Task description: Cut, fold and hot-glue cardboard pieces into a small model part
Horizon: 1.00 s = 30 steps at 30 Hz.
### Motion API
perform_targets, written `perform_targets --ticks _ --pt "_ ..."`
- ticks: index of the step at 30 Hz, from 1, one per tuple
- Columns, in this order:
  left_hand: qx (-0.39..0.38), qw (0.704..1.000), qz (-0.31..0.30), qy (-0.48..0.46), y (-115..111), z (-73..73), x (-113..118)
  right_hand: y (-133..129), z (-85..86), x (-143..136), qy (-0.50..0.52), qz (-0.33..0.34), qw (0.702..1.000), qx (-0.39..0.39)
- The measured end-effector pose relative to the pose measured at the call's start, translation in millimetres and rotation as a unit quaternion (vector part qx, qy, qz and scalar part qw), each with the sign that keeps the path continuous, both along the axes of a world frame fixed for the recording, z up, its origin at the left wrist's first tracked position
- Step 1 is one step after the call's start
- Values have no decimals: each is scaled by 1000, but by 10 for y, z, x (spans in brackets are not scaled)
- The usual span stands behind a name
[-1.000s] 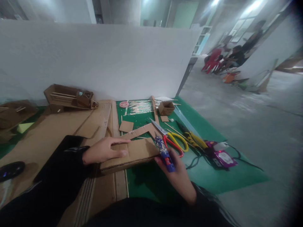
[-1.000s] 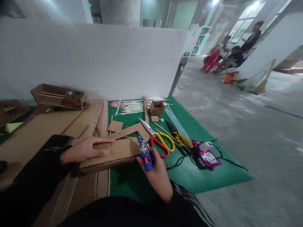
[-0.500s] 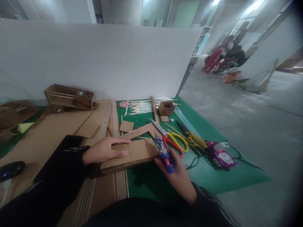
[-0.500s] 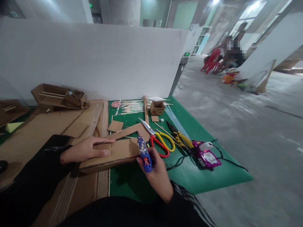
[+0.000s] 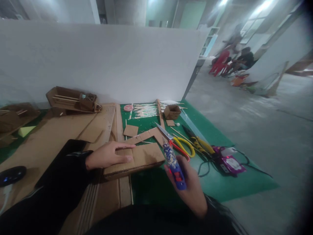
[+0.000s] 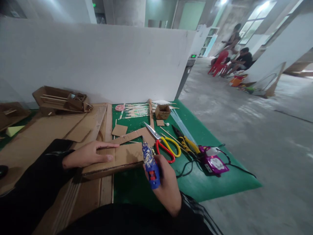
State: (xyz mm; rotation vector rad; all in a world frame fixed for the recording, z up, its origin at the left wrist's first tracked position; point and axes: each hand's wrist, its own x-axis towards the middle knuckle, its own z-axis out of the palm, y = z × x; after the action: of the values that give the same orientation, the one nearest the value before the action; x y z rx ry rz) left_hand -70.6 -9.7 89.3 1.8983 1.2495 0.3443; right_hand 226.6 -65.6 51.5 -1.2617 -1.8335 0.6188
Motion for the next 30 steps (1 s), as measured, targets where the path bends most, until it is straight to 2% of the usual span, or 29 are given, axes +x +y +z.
perform_targets --ticks 3,5,8,15,21,30 --pt "1 1000 -2 -3 -2 -6 -1 -95 143 33 -54 95 992 55" --pt "2 1000 0 -4 -7 -11 -3 -155 233 9 -91 160 981 64" --pt "6 1000 7 -3 -13 -14 -1 -219 298 -98 -150 209 964 61" --pt "5 1000 3 -6 -3 -7 9 -195 223 -342 -252 213 942 65" --pt "4 1000 0 -9 -13 -8 -3 -132 232 -403 -281 197 938 43" --pt "8 1000 0 -7 -10 -10 1 -91 248 -405 -293 198 934 60"
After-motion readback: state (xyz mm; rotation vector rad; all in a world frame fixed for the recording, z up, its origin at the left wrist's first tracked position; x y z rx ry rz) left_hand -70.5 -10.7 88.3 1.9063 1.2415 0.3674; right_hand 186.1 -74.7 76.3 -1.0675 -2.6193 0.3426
